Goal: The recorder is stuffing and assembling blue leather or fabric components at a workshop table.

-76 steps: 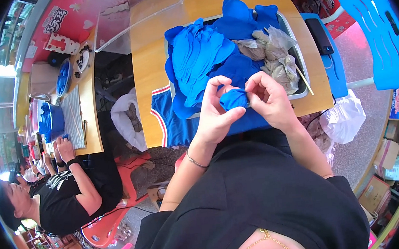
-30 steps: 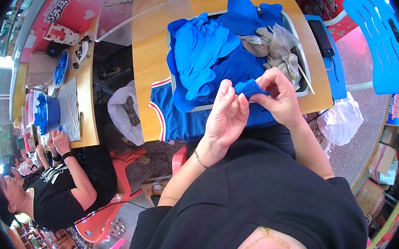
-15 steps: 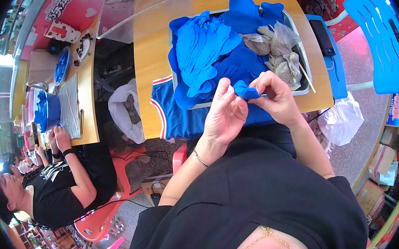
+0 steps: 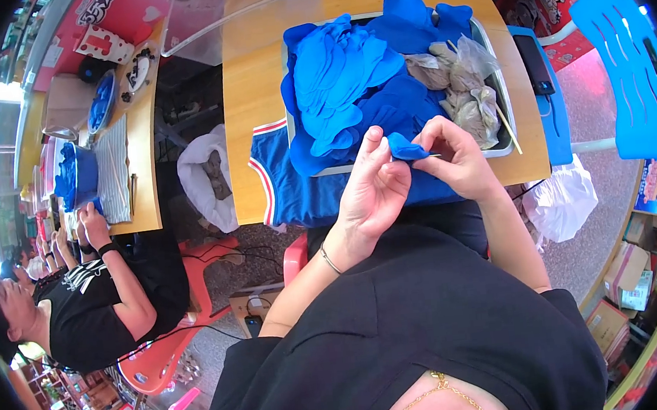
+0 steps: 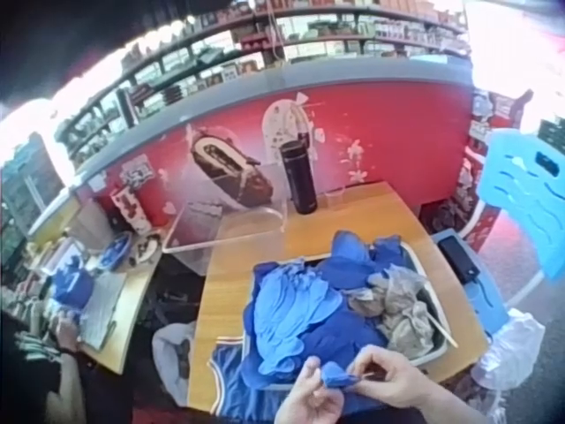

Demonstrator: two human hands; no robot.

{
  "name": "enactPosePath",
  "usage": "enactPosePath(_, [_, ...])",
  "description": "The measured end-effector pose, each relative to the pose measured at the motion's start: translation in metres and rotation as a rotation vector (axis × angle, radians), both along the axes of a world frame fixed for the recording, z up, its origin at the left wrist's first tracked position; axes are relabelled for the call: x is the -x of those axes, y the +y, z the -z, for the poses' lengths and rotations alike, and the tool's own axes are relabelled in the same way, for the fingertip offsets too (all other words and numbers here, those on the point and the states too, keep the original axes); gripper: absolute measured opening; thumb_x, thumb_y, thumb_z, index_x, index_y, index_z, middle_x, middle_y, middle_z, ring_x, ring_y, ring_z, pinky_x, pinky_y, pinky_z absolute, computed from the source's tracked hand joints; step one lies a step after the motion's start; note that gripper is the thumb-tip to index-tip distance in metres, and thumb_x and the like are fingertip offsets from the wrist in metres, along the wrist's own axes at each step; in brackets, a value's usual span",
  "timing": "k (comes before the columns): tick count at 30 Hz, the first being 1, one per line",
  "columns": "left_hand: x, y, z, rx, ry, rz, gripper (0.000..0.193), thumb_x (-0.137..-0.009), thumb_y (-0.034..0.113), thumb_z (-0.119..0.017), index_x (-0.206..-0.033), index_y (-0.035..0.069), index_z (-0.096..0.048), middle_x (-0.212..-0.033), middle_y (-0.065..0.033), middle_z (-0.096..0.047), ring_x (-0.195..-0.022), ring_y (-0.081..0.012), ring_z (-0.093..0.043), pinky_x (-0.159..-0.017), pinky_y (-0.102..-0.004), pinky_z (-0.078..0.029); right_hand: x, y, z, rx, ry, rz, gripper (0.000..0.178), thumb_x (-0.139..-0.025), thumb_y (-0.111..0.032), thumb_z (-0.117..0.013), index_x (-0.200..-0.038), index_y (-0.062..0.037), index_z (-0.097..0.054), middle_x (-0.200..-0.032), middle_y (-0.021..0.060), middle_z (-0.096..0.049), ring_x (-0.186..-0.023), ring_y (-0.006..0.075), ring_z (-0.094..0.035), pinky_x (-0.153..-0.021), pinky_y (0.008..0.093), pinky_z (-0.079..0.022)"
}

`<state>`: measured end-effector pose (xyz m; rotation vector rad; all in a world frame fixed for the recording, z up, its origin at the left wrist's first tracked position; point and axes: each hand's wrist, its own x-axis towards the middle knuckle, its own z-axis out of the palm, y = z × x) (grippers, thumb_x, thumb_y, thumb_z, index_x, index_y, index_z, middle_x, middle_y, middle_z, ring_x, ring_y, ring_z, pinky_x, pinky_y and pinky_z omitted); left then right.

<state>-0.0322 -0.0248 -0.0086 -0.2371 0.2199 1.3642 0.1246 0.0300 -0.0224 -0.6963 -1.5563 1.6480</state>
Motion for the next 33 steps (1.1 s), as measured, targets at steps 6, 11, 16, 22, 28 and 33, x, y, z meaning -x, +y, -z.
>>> enactPosePath(6, [0.000, -0.002, 0.003, -0.164, 0.612, 0.016, 0.029, -0.085, 0.000, -0.061, -0.105, 0.013, -0.045, -0.090, -0.0008, -0.053, -0.075, -0.0055, -0.052, -0.063, -0.0185, -0.044, 0.000, 0.005, -0.031, -0.088, -0.163, -0.010, 0.020, -0.088, -0.013, -0.061, -0.104, -0.0018, -0.058, -0.095, 0.0025, -0.059, -0.083, 0.0074, -0.055, -0.077, 0.0234, -0.045])
enactPosePath(11, [0.003, -0.004, 0.001, -0.245, 0.896, -0.017, 0.043, -0.083, -0.002, -0.063, -0.118, 0.008, -0.039, -0.093, -0.0026, -0.049, -0.079, -0.0074, -0.052, -0.065, -0.0208, -0.043, -0.001, 0.010, -0.042, 0.125, -0.216, -0.128, 0.017, -0.087, -0.012, -0.062, -0.100, -0.0020, -0.058, -0.089, 0.0012, -0.059, -0.080, 0.0065, -0.054, -0.074, 0.0225, -0.045])
enactPosePath(16, [0.007, -0.006, -0.003, -0.242, 0.943, 0.010, 0.053, -0.082, -0.003, -0.064, -0.126, 0.007, -0.036, -0.089, -0.0031, -0.053, -0.078, -0.0082, -0.055, -0.066, -0.0200, -0.045, 0.002, 0.011, -0.037, 0.268, -0.117, -0.137, 0.015, -0.087, -0.012, -0.062, -0.097, -0.0023, -0.057, -0.087, 0.0001, -0.057, -0.080, 0.0057, -0.053, -0.072, 0.0206, -0.044])
enactPosePath(22, [0.011, -0.009, -0.012, -0.269, 1.174, 0.103, 0.052, -0.081, -0.002, -0.066, -0.125, 0.006, -0.040, -0.078, 0.0004, -0.055, -0.073, -0.0057, -0.056, -0.065, -0.0170, -0.045, 0.000, 0.014, -0.034, 0.322, -0.146, -0.182, 0.017, -0.086, -0.012, -0.063, -0.098, -0.0023, -0.056, -0.088, 0.0000, -0.057, -0.082, 0.0061, -0.054, -0.074, 0.0211, -0.045])
enactPosePath(28, [0.012, -0.011, 0.001, -0.343, 1.380, 0.069, 0.048, -0.079, -0.001, -0.066, -0.122, 0.006, -0.045, -0.076, 0.0021, -0.053, -0.070, -0.0040, -0.049, -0.063, -0.0178, -0.039, -0.001, 0.011, -0.036, 0.277, -0.201, -0.221, 0.020, -0.086, -0.013, -0.063, -0.101, -0.0029, -0.054, -0.089, -0.0001, -0.055, -0.081, 0.0052, -0.052, -0.071, 0.0191, -0.042])
enactPosePath(33, [0.012, -0.012, -0.002, -0.387, 1.509, 0.053, 0.045, -0.079, 0.000, -0.065, -0.120, 0.006, -0.047, -0.075, 0.0020, -0.052, -0.073, -0.0054, -0.047, -0.067, -0.0205, -0.038, -0.005, 0.008, -0.038, 0.226, -0.218, -0.210, 0.016, -0.086, -0.008, -0.061, -0.099, -0.0026, -0.053, -0.088, -0.0004, -0.054, -0.080, 0.0051, -0.050, -0.070, 0.0192, -0.041])
